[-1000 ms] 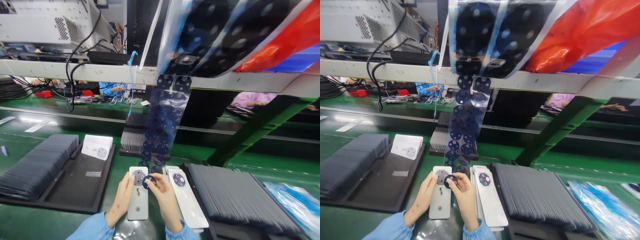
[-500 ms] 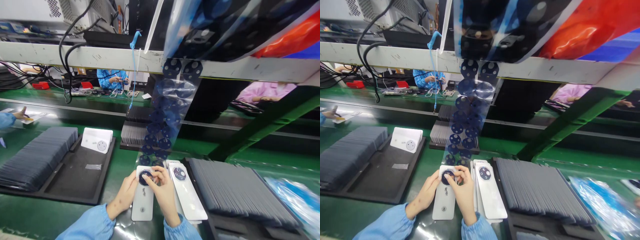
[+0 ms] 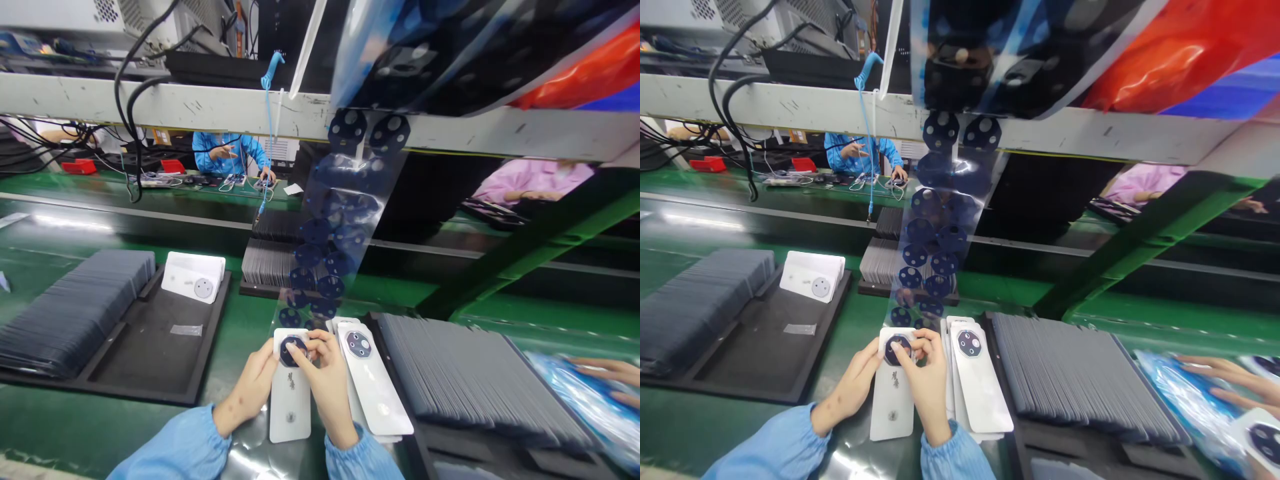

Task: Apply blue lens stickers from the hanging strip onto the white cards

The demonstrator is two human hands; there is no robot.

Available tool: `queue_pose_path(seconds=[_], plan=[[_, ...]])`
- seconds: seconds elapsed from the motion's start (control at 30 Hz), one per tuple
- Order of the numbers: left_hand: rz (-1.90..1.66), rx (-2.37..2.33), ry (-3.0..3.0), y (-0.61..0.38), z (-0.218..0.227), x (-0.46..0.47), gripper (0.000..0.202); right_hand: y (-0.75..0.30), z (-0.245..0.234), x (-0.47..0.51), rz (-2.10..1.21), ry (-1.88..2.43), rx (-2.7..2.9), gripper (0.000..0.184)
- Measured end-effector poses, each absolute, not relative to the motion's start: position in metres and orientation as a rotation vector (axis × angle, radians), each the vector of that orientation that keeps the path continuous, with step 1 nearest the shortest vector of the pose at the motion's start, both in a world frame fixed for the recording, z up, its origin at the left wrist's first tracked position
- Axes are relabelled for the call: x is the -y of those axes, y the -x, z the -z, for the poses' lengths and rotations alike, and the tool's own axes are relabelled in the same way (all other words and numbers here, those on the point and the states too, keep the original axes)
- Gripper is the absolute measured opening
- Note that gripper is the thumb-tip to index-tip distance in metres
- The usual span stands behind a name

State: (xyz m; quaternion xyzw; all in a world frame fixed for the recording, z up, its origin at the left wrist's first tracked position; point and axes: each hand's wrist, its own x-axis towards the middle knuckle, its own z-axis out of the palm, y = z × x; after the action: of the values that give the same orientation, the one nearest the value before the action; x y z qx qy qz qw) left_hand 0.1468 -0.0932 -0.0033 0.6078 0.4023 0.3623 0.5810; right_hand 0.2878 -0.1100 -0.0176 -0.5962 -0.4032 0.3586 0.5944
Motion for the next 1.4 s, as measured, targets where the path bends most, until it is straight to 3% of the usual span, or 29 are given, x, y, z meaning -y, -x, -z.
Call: queue_pose_path(seconds=[0.97, 1.4], plan=[[-0.828, -0.926, -1.432, -0.1462, 0.0048, 0.0934, 0.041, -0.2905, 0.0204, 0.1092, -0.845, 1.394, 0.959, 0.028], [-0.814, -0.911, -1.402, -0.1486, 0.0061, 0.0942, 0.041, -0.2855, 0.0139, 0.1125, -0.813, 1.424, 0.999, 0.036]])
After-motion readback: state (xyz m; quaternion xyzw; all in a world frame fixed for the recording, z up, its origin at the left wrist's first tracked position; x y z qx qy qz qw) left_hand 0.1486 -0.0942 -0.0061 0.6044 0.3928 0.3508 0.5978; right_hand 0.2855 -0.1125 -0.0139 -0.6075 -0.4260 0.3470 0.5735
